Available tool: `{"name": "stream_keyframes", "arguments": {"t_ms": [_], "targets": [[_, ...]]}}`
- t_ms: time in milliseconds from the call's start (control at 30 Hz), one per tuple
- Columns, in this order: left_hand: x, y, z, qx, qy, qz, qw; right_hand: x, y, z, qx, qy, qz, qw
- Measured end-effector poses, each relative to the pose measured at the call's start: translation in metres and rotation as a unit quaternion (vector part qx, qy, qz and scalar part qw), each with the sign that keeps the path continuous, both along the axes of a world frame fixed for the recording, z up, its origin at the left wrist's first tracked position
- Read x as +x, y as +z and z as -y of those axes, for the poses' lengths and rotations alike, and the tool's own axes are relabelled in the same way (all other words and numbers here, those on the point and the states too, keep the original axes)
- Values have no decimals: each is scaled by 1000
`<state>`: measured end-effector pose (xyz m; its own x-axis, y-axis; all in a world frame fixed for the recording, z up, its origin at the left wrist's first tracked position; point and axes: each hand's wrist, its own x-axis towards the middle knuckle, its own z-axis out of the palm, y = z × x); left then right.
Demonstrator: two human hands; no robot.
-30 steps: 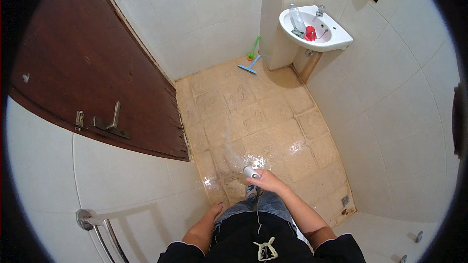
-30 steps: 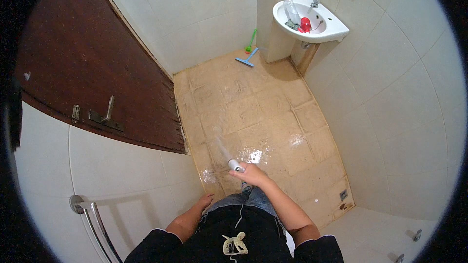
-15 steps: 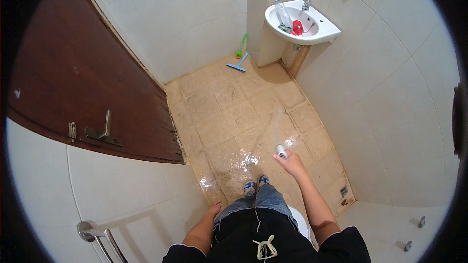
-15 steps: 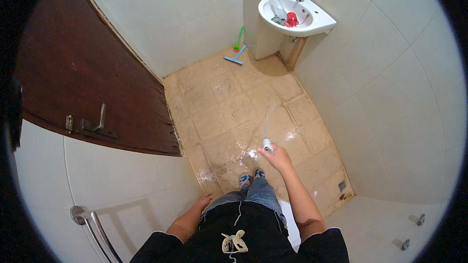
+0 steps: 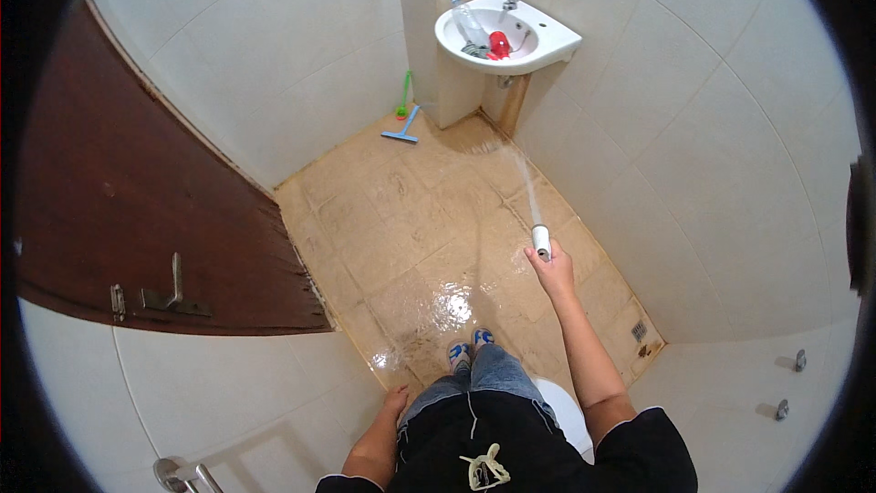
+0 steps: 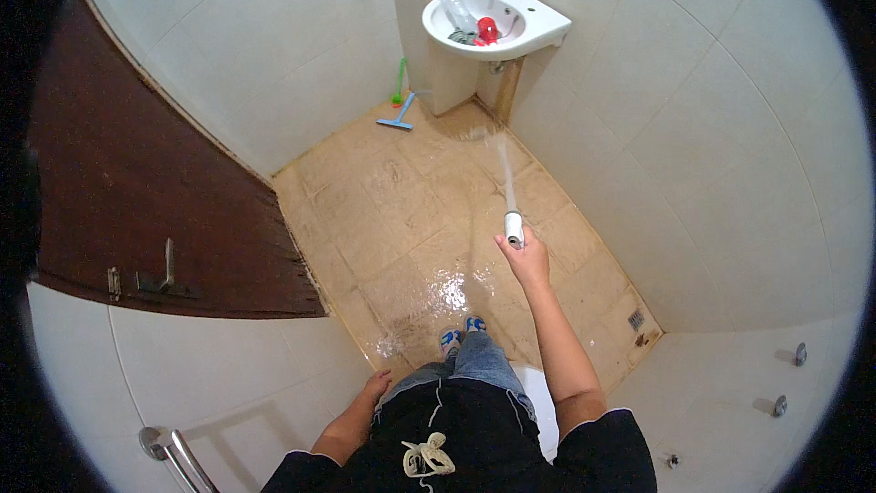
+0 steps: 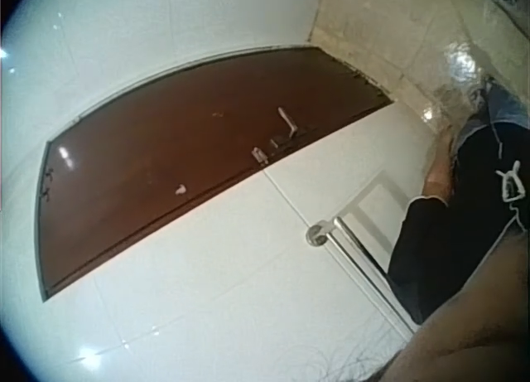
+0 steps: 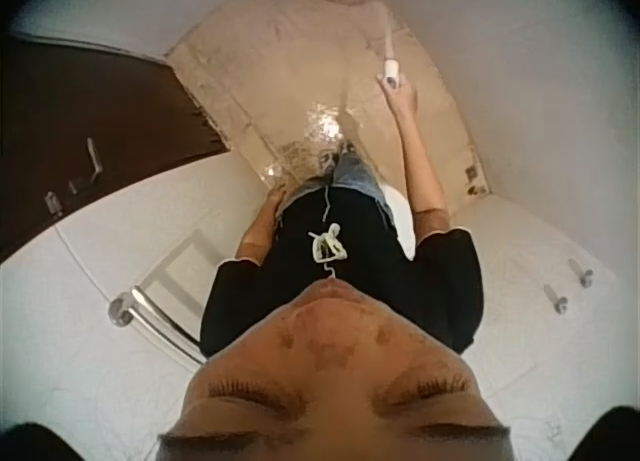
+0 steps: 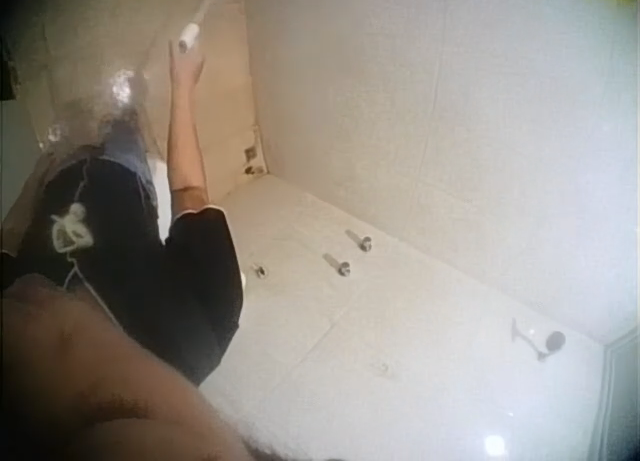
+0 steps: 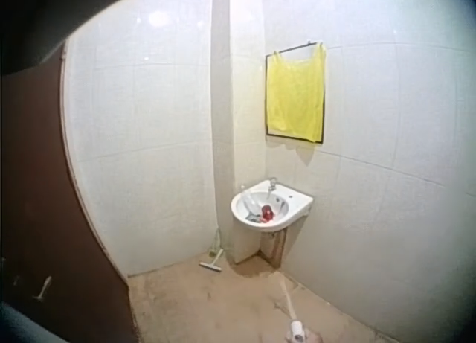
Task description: Cleaning the toilet and bathroom floor using a water sprayer.
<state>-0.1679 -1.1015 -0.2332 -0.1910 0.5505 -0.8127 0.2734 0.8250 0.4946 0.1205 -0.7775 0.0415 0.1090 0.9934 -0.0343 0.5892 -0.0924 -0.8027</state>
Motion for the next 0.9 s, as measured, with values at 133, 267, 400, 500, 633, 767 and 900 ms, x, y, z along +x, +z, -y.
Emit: {"name": "stream_keyframes", "arguments": {"t_ms": [133,267,400,500,633,767,900], "targets": [[-1,-3,2,-47,16,13,999,23,-32,10,29,84,-92,992],[-1,-3,-11,-23,15,20,999,33,-14,20,41,39,-36,998],[8,9,-31,-18,13,43,999,51,1,22,85,-119,-28,989],[11,7,-33,-18,-5,45,999,66,11,25,36,-143,-21,989],[13,1,-40,-55,-25,64,996,78,18,31,6,-96,-14,995],[15,-1,-60,-51,-68,42,996,96,27,27,-41,-187,30,981],[37,19,-105,-45,-56,64,995,138,22,14,-60,-286,40,956]]}}
